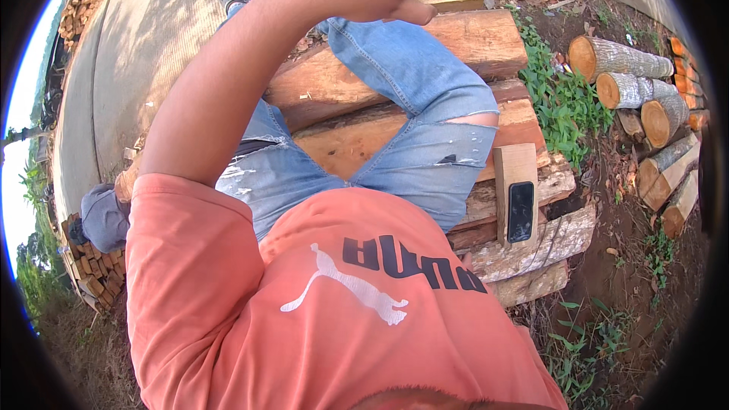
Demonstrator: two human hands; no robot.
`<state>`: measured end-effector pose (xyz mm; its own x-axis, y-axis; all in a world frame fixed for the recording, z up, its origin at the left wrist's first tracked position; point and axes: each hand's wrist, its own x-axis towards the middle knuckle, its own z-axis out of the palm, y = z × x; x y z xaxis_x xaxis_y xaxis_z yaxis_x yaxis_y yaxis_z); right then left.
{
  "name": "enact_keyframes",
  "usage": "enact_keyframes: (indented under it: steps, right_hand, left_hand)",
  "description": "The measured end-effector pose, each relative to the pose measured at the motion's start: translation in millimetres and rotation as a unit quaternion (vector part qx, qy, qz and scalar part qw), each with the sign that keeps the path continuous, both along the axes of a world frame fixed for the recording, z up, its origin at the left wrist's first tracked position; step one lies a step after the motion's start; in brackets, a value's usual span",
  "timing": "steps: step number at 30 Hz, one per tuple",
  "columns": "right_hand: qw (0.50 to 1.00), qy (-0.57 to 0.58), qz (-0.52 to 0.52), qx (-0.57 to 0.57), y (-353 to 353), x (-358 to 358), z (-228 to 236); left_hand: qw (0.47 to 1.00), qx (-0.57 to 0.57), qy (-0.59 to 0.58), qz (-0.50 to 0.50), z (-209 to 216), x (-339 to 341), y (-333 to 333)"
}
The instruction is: The person sits on a log and uses a hammer and a metal wedge to split small pieces of wood. They repeatedly position the wedge on the wood and strike it with the hammer to separate the pieces.
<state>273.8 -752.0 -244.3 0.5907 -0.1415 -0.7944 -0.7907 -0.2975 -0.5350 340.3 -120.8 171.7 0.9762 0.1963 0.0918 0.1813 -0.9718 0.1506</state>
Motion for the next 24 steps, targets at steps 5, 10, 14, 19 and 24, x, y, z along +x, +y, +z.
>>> enact_keyframes:
  steps: [5,10,14,19,24]
  right_hand:
    - [0.995,0.061,-0.071,0.018,45.9,15.8,75.9]
    - [0.995,-0.012,-0.093,-0.037,36.9,19.4,54.7]
    - [0.991,0.012,0.123,-0.048,94.7,54.6,122.0]
    - [0.901,-0.065,0.387,-0.184,179.9,134.7,211.7]
    - [0.909,-0.16,0.344,-0.175,205.5,126.8,166.1]
  left_hand:
    - [0.979,-0.194,-0.004,0.058,-114.6,-55.0,42.3]
    - [0.956,-0.283,-0.027,0.076,-140.9,-135.3,84.4]
    - [0.942,-0.299,-0.072,0.134,-138.8,-214.7,114.0]
    - [0.922,-0.272,-0.161,0.222,-129.2,-289.3,101.8]
    - [0.923,-0.258,-0.183,0.219,-150.1,-309.3,76.6]
